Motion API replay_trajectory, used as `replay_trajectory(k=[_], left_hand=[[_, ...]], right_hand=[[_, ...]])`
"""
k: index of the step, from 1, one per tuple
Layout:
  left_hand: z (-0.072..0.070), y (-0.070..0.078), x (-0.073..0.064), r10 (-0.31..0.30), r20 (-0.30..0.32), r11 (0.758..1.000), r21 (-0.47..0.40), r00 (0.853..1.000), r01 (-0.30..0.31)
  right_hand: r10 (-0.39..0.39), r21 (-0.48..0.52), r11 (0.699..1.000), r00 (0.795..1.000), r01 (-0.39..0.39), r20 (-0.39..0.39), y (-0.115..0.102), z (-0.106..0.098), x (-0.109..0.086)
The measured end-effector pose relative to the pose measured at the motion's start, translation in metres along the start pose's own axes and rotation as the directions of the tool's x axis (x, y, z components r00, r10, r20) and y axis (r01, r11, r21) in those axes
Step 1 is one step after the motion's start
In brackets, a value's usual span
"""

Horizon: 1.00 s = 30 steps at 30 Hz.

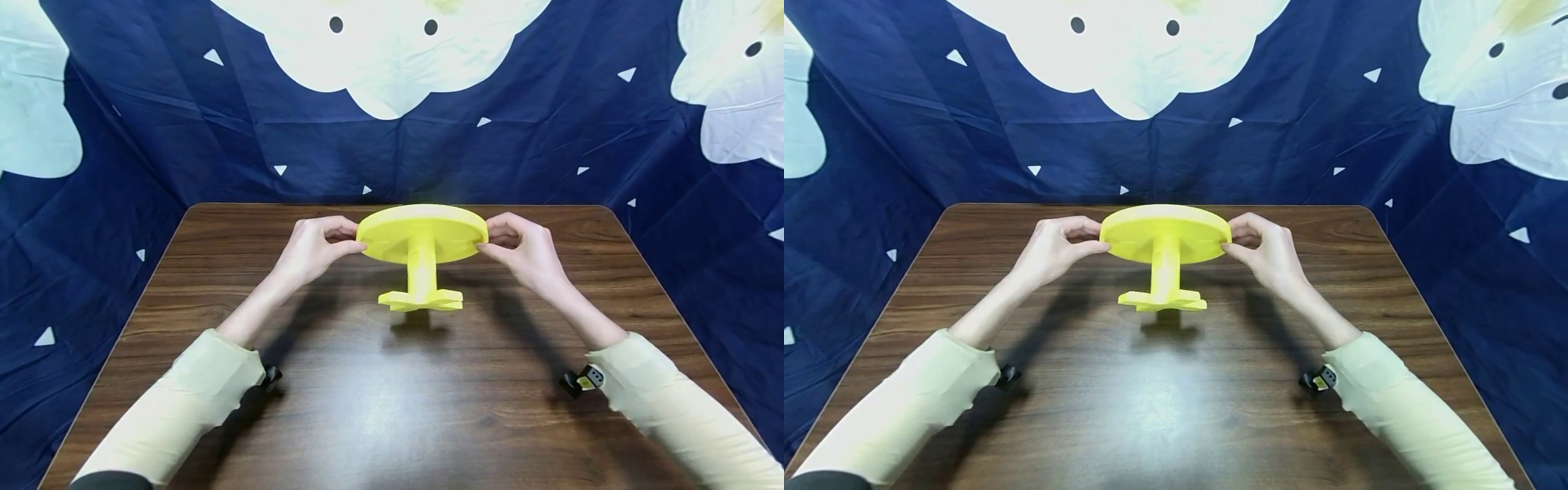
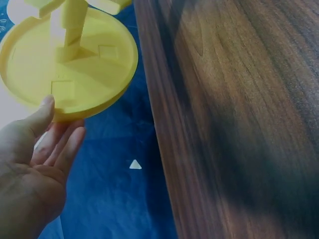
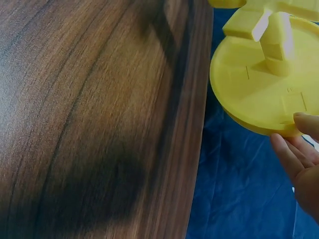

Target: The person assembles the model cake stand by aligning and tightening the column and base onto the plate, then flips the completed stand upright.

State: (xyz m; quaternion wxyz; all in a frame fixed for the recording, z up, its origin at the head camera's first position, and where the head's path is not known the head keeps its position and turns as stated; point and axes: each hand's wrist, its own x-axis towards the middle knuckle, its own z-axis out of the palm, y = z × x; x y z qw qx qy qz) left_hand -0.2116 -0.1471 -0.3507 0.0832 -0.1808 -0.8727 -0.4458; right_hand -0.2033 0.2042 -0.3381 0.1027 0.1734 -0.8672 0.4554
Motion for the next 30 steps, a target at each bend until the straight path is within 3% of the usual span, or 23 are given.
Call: replay_trajectory(k=[7,11,19,23,30], left_hand=[[-0.001,-0.003,-0.001,0.032,-0.055,0.999,0.037,0.998,-0.030],[-0.001,-0.004,-0.001,0.050,-0.081,0.997,0.058,0.995,-0.045],[0.006,-0.005,-0.003,0.109,-0.130,0.990,-0.077,0.986,-0.120],[0.010,-0.007,-0.006,0.157,-0.171,0.979,-0.106,0.973,-0.177],[0.019,-0.010,-0.014,0.250,-0.235,0.958,-0.083,0.940,-0.275]], right_hand=[[0.019,0.015,1.000,0.998,-0.018,-0.058,-0.001,0.003,-0.002],[0.048,0.023,0.999,0.996,-0.046,-0.070,-0.012,0.003,-0.005],[0.027,-0.015,0.999,0.997,-0.029,-0.078,-0.030,0.002,-0.011],[0.009,0.018,1.000,0.997,-0.007,-0.077,-0.026,0.005,-0.012],[-0.002,0.081,0.997,0.996,0.010,-0.092,-0.019,0.009,-0.014]])
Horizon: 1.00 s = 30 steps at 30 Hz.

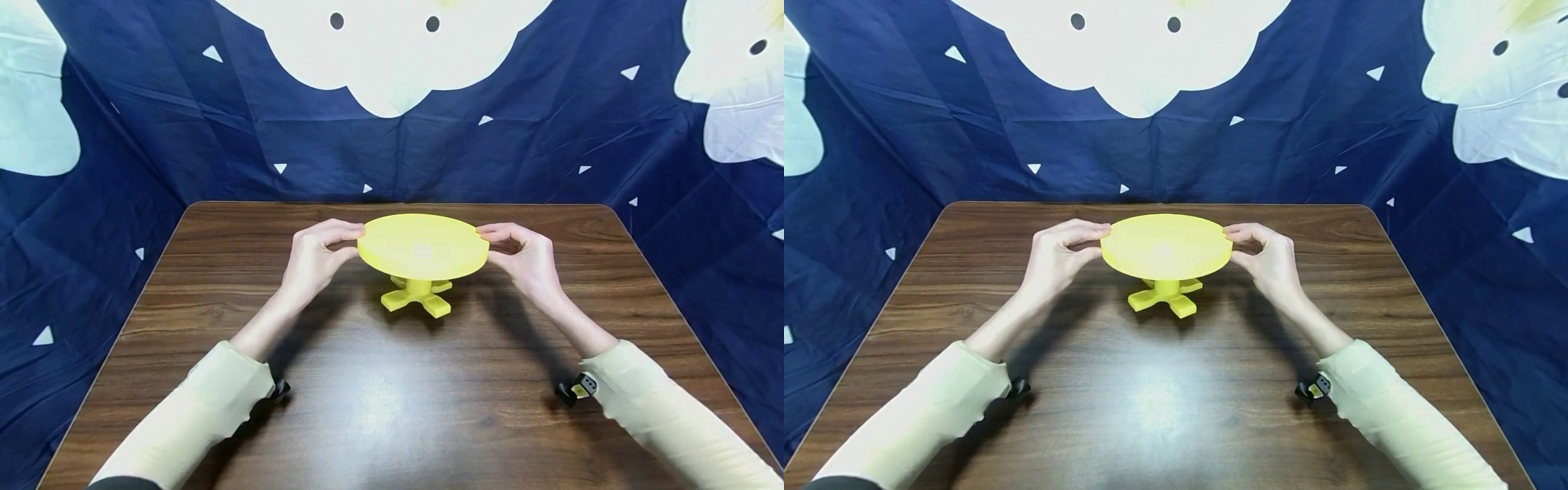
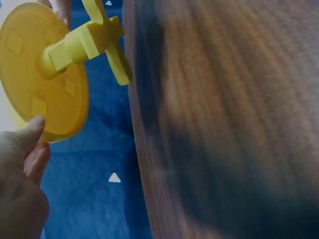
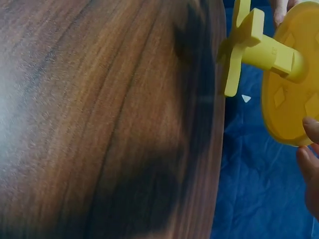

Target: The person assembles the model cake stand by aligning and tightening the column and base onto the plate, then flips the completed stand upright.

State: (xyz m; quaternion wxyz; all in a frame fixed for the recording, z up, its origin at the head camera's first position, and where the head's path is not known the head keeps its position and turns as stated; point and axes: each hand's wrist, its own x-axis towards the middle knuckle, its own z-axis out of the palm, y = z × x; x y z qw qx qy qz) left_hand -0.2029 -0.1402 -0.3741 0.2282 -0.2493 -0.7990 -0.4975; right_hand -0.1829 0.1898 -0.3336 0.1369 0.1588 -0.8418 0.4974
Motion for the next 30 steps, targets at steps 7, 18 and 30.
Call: replay_trajectory(k=[7,18,30], left_hand=[[0.004,-0.003,-0.011,0.046,-0.005,0.999,-0.009,0.999,-0.047],[0.001,-0.009,-0.019,0.174,0.052,0.981,0.079,0.983,-0.177],[-0.002,-0.013,-0.022,0.285,0.093,0.915,0.270,0.954,-0.300]], right_hand=[[-0.016,0.066,0.998,1.000,0.016,-0.003,0.009,0.004,-0.005],[-0.145,0.098,0.984,0.988,0.150,-0.052,0.023,0.014,-0.016],[-0.278,-0.001,0.960,0.959,0.278,-0.063,0.028,0.015,-0.018]])
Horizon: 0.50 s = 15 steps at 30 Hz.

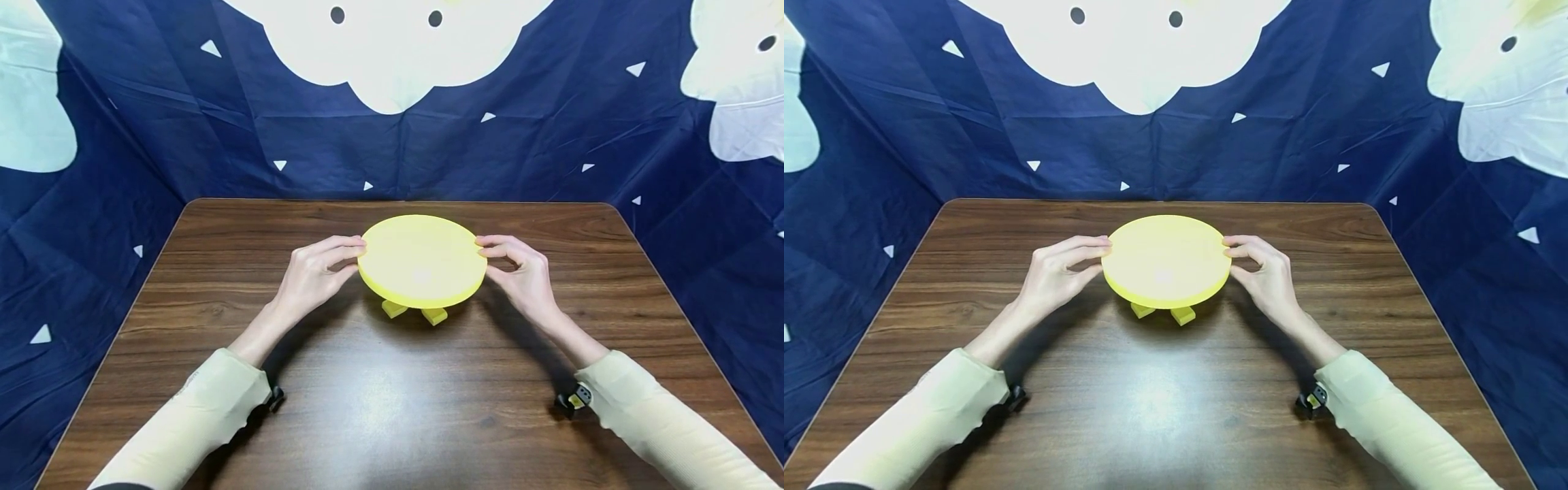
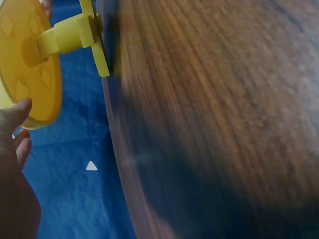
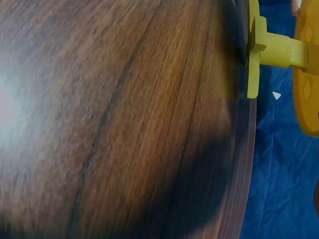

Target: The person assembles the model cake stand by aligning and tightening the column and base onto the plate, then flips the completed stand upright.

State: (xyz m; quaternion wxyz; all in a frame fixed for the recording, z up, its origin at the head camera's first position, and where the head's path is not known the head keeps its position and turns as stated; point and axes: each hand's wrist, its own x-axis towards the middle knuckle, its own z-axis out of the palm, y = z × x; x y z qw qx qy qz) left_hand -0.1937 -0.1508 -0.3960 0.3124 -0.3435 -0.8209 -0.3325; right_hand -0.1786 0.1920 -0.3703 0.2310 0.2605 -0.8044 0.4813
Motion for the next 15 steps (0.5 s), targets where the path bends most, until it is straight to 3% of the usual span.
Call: replay_trajectory(k=[6,15], left_hand=[[0.001,-0.002,-0.004,0.014,0.017,0.999,0.046,1.000,-0.015],[0.004,-0.001,-0.008,-0.029,0.054,0.998,-0.056,0.998,0.032]], right_hand=[[0.005,-0.015,1.000,0.998,-0.004,0.058,0.003,-0.004,-0.002],[0.025,0.024,0.999,0.989,-0.029,0.149,0.007,-0.012,-0.004]])
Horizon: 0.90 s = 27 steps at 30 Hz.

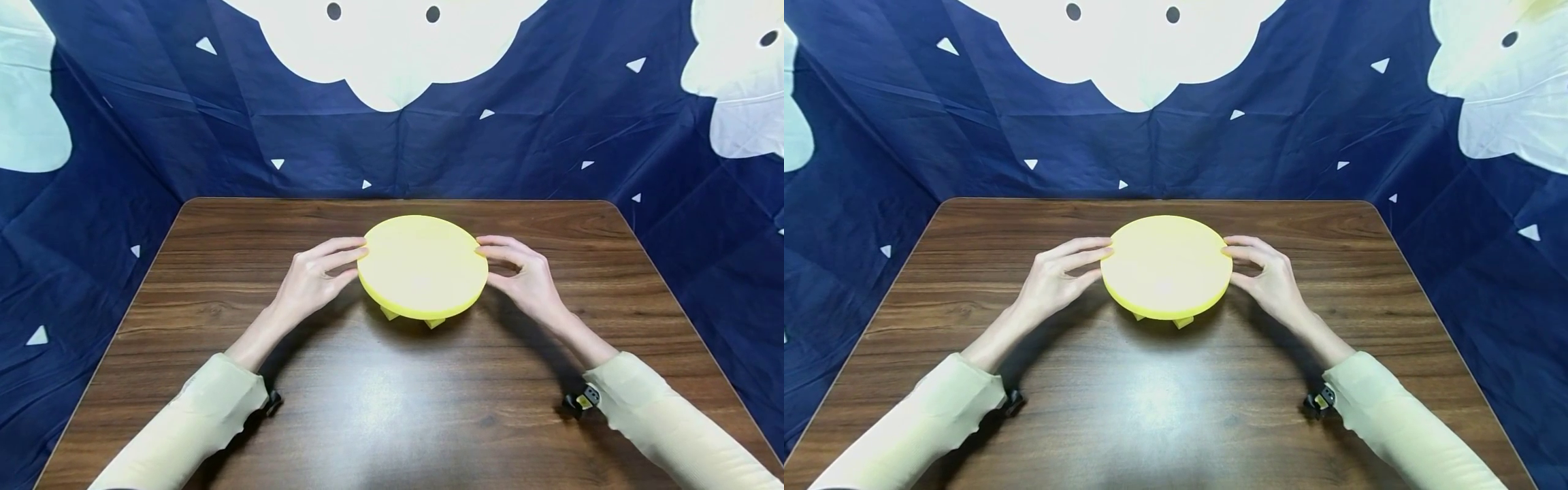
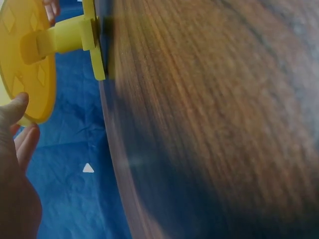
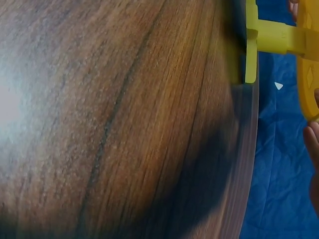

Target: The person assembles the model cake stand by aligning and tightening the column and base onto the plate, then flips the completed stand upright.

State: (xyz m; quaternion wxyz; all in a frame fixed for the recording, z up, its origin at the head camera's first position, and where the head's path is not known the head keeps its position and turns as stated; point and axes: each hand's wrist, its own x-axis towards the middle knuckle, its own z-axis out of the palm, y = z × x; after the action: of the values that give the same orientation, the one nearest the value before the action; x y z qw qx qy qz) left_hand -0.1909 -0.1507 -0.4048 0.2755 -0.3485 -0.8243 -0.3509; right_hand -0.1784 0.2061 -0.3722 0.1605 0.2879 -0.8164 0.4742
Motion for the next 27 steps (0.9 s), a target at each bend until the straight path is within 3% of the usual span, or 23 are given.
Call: replay_trajectory(k=[8,15,20,27], left_hand=[[0.0022,0.0000,0.0002,-0.046,-0.006,0.992,-0.119,0.999,0.045],[0.0049,-0.0034,-0.0012,-0.109,-0.004,0.955,-0.278,0.994,0.103],[0.0046,-0.0042,-0.0014,-0.119,-0.002,0.954,-0.276,0.993,0.114],[0.0037,-0.0052,-0.0025,-0.107,0.003,0.970,-0.220,0.994,0.105]], right_hand=[[0.036,0.022,0.999,0.999,-0.037,0.037,-0.0003,-0.0016,0.0005],[0.067,0.064,0.996,0.997,-0.069,0.031,0.0016,-0.0004,-0.0003],[0.066,0.106,0.992,0.998,-0.068,0.021,0.0026,0.0008,-0.0005],[0.054,0.071,0.996,0.998,-0.055,0.019,0.0033,0.0024,-0.0003]])
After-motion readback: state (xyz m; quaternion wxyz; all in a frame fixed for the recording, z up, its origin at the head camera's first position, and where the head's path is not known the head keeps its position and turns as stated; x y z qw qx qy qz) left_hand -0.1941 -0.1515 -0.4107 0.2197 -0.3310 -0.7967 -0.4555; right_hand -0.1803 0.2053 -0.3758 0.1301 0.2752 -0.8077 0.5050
